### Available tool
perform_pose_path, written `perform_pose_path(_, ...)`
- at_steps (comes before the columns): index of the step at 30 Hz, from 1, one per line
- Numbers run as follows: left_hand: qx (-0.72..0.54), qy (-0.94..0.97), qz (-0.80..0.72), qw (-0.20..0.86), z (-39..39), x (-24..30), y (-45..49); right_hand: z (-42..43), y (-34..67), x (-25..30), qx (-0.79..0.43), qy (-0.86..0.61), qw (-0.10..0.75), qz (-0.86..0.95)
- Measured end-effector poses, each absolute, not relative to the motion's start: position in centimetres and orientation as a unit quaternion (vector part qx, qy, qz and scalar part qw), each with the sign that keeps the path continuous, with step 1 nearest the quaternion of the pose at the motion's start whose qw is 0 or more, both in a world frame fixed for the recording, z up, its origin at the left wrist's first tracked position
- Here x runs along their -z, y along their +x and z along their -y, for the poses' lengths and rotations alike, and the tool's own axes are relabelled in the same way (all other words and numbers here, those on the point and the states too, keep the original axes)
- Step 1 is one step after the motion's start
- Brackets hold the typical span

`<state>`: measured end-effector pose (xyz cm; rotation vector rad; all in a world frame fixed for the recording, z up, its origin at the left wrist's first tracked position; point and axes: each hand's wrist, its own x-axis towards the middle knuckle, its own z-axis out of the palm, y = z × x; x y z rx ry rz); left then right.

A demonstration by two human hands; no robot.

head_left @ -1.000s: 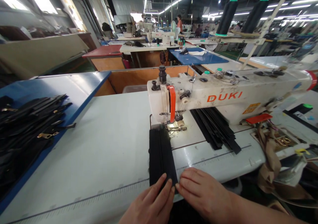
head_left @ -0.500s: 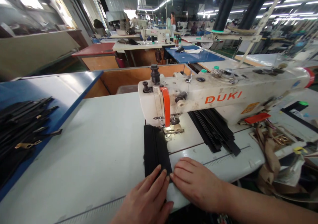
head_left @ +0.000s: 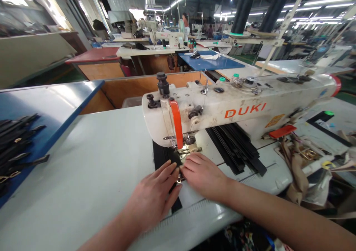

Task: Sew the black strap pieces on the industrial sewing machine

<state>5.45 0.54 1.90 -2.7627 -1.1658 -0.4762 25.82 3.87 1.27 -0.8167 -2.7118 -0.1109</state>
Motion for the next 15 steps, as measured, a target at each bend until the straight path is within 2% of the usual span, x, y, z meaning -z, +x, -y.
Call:
perform_pose_path(6, 0.167, -0.900, 0.400, 0.040, -3.0, -1.9, 5.1, -5.1, 24.6, -0.8, 0.032, -0.348, 0.187, 0.918)
perform_pose_path(15, 0.182, -0.894, 0.407, 0.046, -4.8, -1.7, 5.3, -4.8, 25.0, -0.7, 0.011, -0.364, 0.226, 0.904)
